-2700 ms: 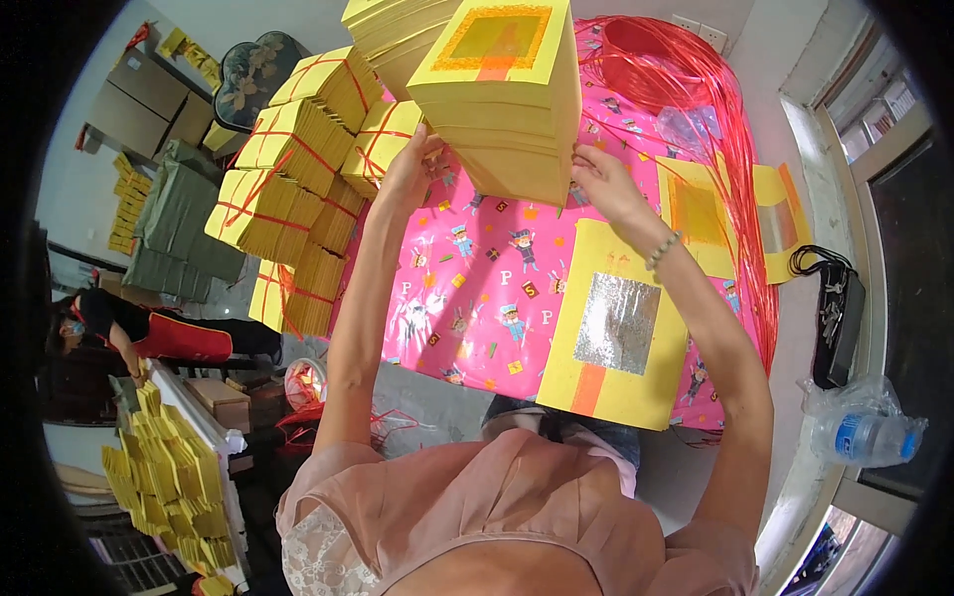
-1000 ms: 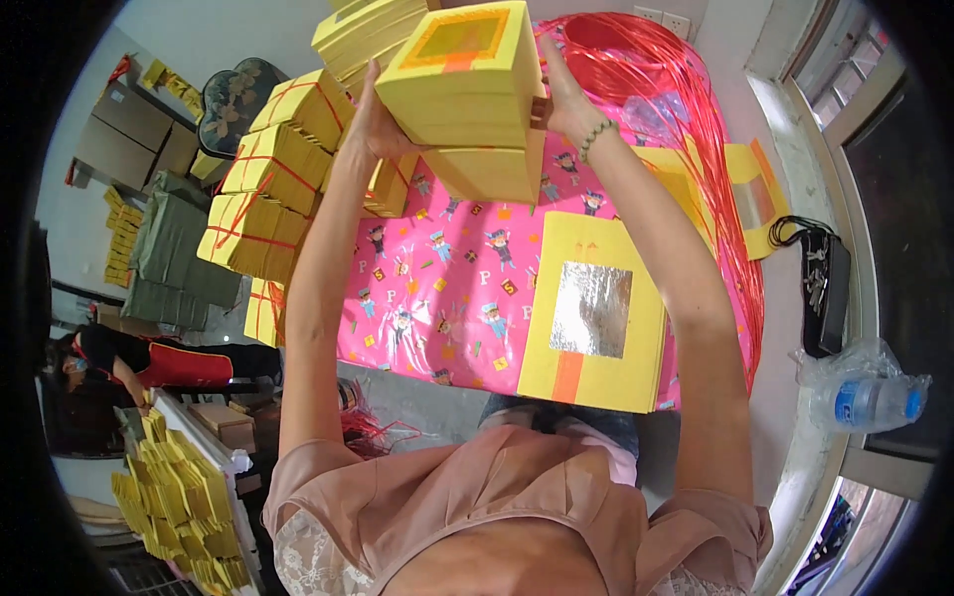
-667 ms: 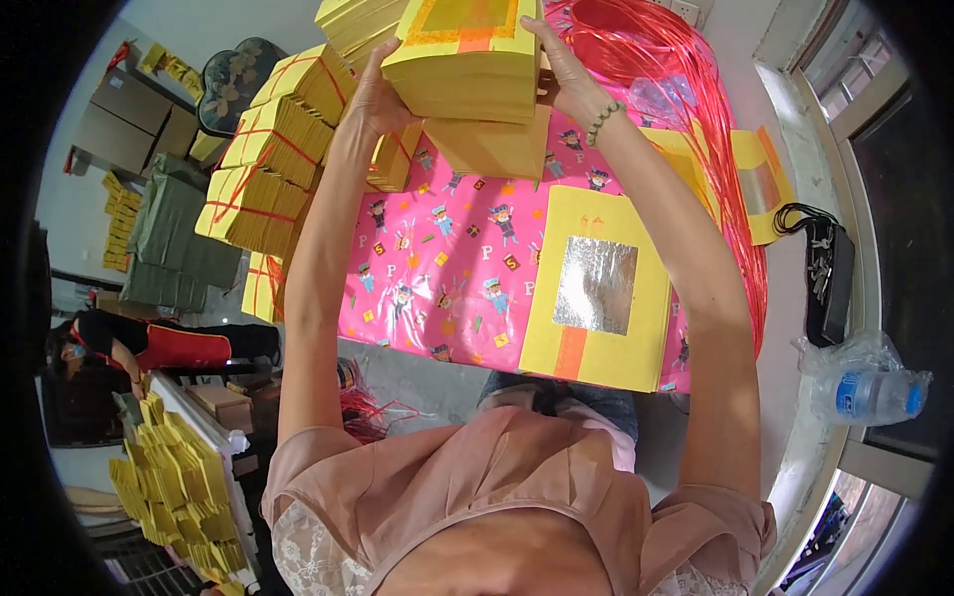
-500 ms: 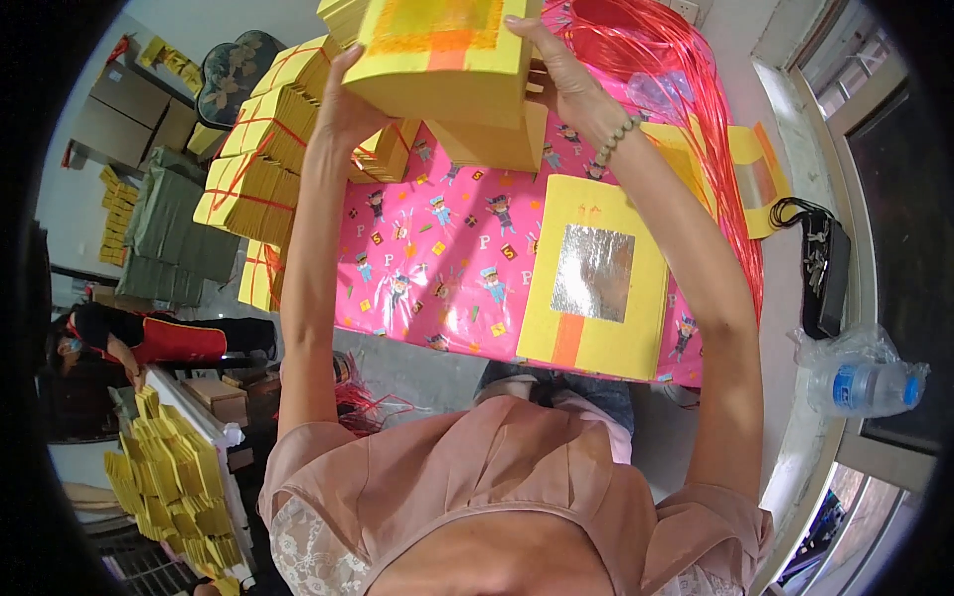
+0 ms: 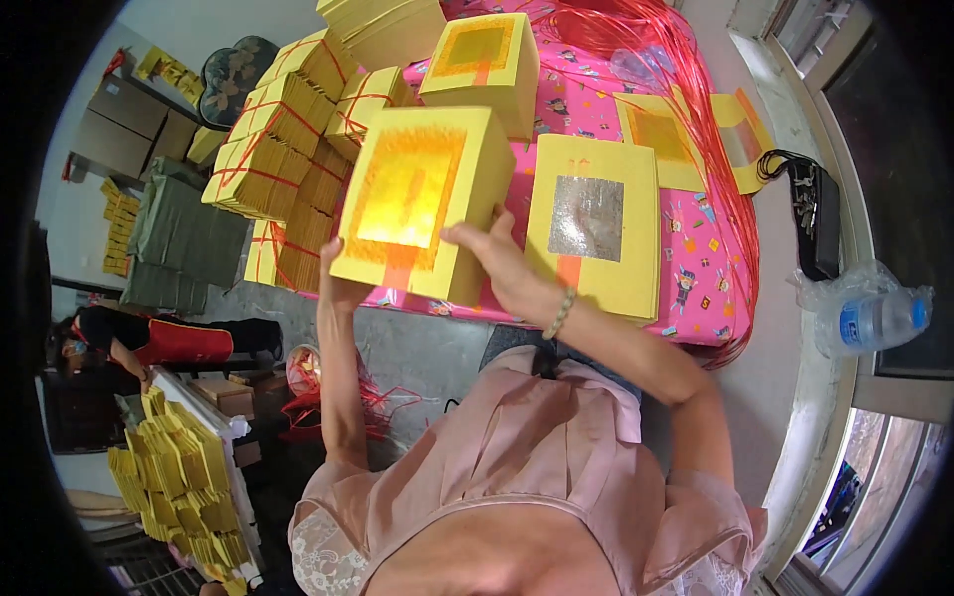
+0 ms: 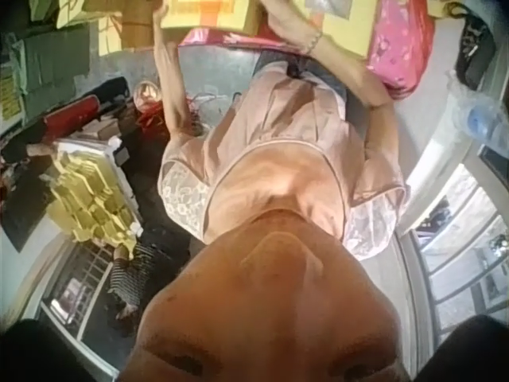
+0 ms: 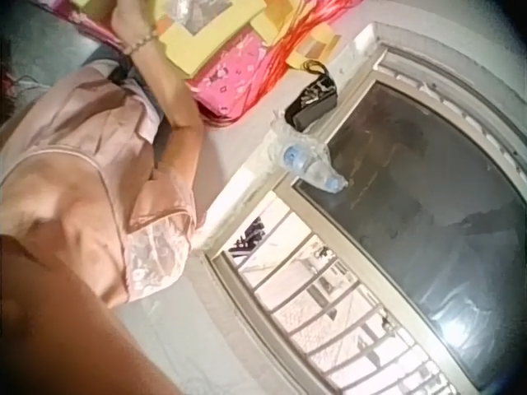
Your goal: Counting, stacking, and bundling stacks of yellow joss paper using red string.
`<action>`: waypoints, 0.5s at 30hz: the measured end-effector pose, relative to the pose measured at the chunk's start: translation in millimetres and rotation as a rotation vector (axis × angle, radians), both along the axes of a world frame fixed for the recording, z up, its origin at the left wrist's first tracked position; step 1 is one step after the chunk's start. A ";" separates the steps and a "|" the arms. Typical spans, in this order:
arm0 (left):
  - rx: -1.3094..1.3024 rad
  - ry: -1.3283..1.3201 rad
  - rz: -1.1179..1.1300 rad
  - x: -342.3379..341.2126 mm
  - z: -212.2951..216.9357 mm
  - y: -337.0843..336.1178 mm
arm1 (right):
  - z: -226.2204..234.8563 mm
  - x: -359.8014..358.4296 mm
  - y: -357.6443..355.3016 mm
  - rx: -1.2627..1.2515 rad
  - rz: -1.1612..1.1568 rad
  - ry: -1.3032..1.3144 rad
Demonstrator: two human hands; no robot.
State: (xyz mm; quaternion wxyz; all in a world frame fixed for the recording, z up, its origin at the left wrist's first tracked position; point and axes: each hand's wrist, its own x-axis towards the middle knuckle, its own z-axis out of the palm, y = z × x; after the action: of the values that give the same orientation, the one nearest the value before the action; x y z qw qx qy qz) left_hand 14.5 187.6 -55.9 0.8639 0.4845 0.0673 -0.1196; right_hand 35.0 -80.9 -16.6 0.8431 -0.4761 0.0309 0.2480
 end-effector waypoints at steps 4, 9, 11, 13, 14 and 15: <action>-0.018 0.083 0.011 -14.4 -35.8 1.3 | -21.9 -26.8 11.2 -0.010 -0.123 0.073; -0.048 0.176 0.007 -1.3 -54.8 -6.3 | -52.2 -30.9 26.5 -0.072 -0.304 -0.125; -0.082 0.217 0.050 7.8 -58.3 -12.2 | -68.3 -27.2 26.6 -0.146 -0.339 -0.196; -0.082 0.198 0.034 14.1 -60.5 -18.4 | -86.2 -28.3 27.0 -0.255 -0.402 -0.327; -0.078 0.186 0.017 16.4 -61.3 -21.7 | -95.0 -29.6 26.9 -0.265 -0.398 -0.287; -0.079 0.182 0.018 17.4 -62.3 -25.3 | -103.4 -30.4 26.1 -0.176 -0.394 -0.227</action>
State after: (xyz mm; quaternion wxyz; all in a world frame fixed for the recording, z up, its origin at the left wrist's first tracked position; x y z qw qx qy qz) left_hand 32.0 162.3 -118.2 0.8738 0.4364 0.1450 -0.1582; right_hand 4.5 -54.8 -119.9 0.8286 -0.5572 0.0497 0.0204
